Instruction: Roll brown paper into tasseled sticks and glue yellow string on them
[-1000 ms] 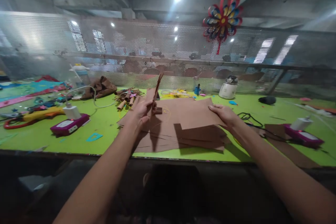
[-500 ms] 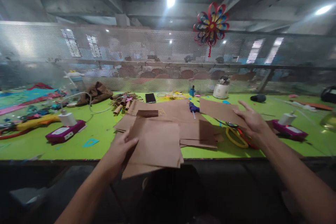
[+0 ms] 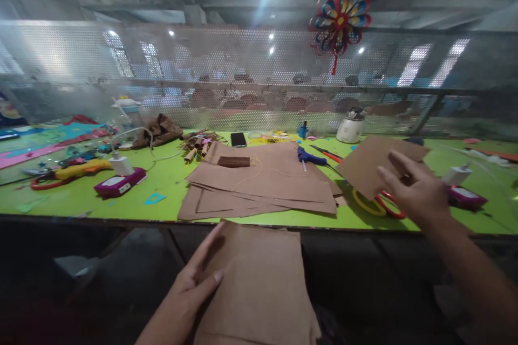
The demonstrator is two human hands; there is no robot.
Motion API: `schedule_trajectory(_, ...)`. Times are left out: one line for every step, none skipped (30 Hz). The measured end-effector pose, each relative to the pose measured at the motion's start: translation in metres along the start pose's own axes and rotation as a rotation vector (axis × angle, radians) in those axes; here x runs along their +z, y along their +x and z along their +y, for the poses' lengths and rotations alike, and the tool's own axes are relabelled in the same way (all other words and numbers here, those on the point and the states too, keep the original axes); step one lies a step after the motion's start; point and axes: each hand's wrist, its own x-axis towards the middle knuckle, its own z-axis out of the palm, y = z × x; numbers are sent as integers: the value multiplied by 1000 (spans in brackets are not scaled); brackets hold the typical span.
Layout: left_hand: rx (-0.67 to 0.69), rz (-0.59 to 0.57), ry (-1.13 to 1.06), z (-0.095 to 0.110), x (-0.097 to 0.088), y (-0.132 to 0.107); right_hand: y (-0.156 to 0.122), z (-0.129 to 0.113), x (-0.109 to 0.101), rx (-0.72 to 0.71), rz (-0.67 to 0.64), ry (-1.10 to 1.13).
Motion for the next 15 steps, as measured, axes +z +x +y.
schedule_trajectory(6,-43,55,1,4,1,-4,-6,5,-192,-26,-193)
schedule_trajectory(3,-98,101,2,7,2,-9,-13,12,-387,-59,-378)
schedule_trajectory(-6,-150,137,3,11,3,-13,-21,20,-564,-143,-512)
schedule_trajectory(-17,-190,163,4,16,4,-16,-29,29,-712,-243,-601)
schedule_trajectory(-23,-213,181,5,19,4,-20,-38,39,-827,-348,-669)
schedule_trajectory(-26,-219,194,6,23,4,-22,-47,49,-916,-456,-729)
schedule_trajectory(-29,-215,201,7,25,4,-24,-56,58,-990,-519,-768)
schedule_trajectory(-35,-211,205,8,27,3,-25,-65,67,-1053,-573,-800)
schedule_trajectory(-41,-207,203,8,28,3,-26,-72,75,-1104,-625,-833)
schedule_trajectory(-48,-201,196,9,28,2,-26,-78,82,-1144,-669,-857)
schedule_trajectory(-56,-193,187,10,28,1,-26,-83,88,-1170,-709,-880)
schedule_trajectory(-65,-185,178,10,27,0,-26,-85,94,-1180,-742,-901)
schedule_trajectory(-74,-178,170,11,25,-1,-26,-86,99,-1179,-768,-917)
schedule_trajectory(-82,-171,160,11,24,-2,-26,-84,104,-1170,-797,-929)
schedule_trajectory(-90,-169,151,10,22,-3,-25,-81,109,-1154,-830,-936)
